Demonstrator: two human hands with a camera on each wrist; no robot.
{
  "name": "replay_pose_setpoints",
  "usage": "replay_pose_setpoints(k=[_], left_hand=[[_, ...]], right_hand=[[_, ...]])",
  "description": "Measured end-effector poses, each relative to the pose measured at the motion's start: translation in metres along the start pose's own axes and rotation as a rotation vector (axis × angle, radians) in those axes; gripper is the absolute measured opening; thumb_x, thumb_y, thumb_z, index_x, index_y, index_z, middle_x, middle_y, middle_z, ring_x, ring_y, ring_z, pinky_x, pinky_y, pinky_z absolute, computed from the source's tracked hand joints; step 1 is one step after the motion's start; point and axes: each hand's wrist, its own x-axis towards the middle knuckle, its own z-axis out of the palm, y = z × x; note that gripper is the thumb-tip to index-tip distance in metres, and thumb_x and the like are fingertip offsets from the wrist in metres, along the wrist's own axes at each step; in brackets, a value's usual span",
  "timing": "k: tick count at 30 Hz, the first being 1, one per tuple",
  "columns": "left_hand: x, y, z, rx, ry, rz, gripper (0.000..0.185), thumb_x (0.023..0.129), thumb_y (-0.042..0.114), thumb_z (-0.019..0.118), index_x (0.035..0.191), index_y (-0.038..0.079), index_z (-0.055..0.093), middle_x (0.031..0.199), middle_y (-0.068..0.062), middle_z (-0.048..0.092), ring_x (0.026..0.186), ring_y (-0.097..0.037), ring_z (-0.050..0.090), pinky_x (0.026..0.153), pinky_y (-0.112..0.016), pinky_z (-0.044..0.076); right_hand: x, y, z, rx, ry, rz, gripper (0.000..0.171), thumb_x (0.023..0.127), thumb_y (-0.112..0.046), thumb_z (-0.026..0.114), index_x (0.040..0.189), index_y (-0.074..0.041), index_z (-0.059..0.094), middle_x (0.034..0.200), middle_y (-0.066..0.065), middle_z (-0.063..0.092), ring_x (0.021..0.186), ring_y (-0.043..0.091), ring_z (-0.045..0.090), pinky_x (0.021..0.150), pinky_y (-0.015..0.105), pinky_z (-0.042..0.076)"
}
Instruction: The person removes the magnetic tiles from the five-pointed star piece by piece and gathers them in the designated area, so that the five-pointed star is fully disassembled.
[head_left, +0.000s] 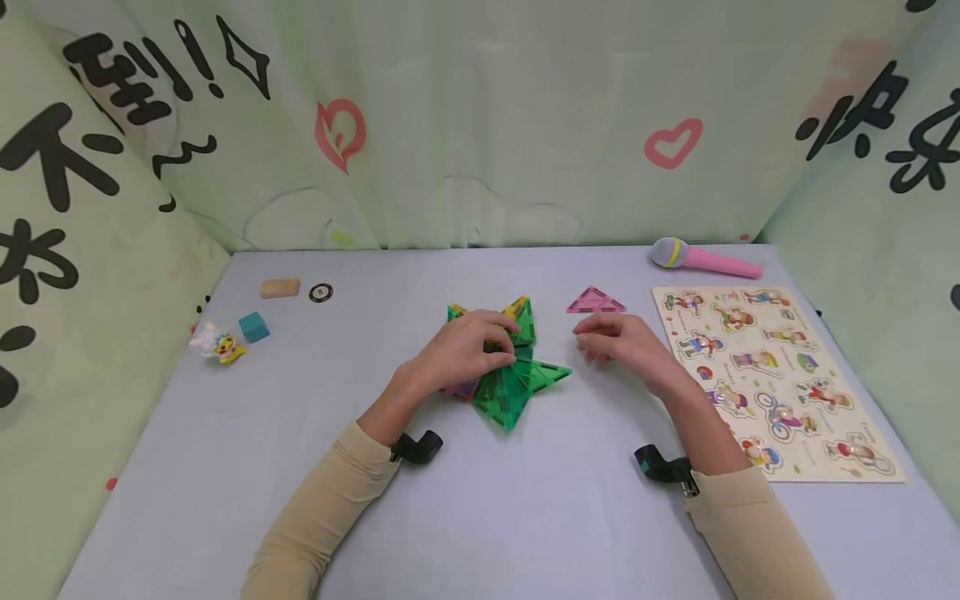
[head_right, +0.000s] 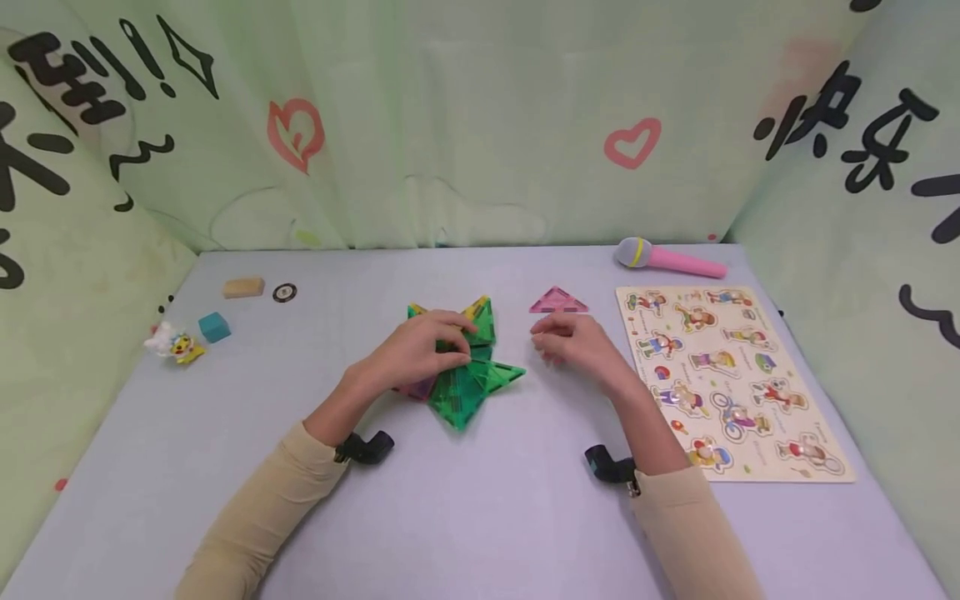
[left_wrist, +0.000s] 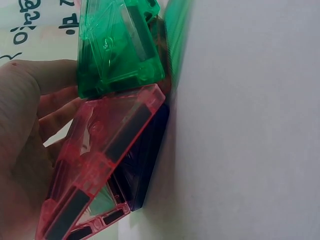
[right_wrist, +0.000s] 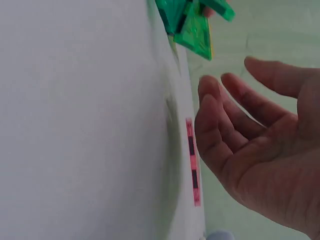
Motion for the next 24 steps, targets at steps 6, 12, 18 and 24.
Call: replay_pose_setpoints(k=[6, 12, 18, 24], left_hand=[[0.001, 0.001, 0.0, 0.007, 0.005, 0.008, 0.011, 0.095, 0.029, 0.068, 0.09, 0.024, 0.076, 0.135, 0.009, 0.061, 0.135, -0.015, 0.049, 0.113, -0.037, 0.041], [0.0, -0.002, -0.001, 0.005, 0.015, 0.022, 0.011, 0.095, 0.028, 0.068, 0.089, 0.023, 0.076, 0.134, 0.008, 0.062, 0.135, -0.015, 0.048, 0.114, -0.036, 0.04], [-0.001, -0.004, -0.002, 0.0, 0.011, 0.052, 0.01, 0.095, 0.028, 0.069, 0.091, 0.022, 0.076, 0.133, 0.006, 0.062, 0.135, -0.016, 0.049, 0.116, -0.036, 0.037], [0.001, -0.002, -0.003, 0.004, 0.006, 0.068, 0.011, 0.095, 0.029, 0.068, 0.094, 0.022, 0.077, 0.134, 0.004, 0.062, 0.135, -0.017, 0.048, 0.116, -0.036, 0.036]], right_hand=[[-0.01, -0.003, 0.025, 0.088, -0.227, -0.008, 0.03, 0.097, -0.026, 0.064, 0.115, -0.002, 0.067, 0.091, 0.014, 0.07, 0.078, 0.02, 0.066, 0.075, 0.03, 0.056], [-0.01, -0.01, 0.042, 0.087, -0.164, -0.026, 0.02, 0.095, -0.017, 0.066, 0.104, 0.001, 0.068, 0.086, 0.014, 0.071, 0.074, 0.017, 0.066, 0.072, 0.027, 0.057], [-0.012, -0.012, 0.045, 0.082, -0.122, -0.03, 0.015, 0.095, -0.014, 0.066, 0.098, -0.001, 0.071, 0.085, 0.015, 0.071, 0.075, 0.02, 0.067, 0.074, 0.027, 0.057], [-0.012, -0.008, 0.038, 0.067, -0.095, -0.045, 0.015, 0.094, -0.015, 0.068, 0.097, -0.001, 0.072, 0.086, 0.017, 0.07, 0.077, 0.021, 0.067, 0.075, 0.028, 0.056]])
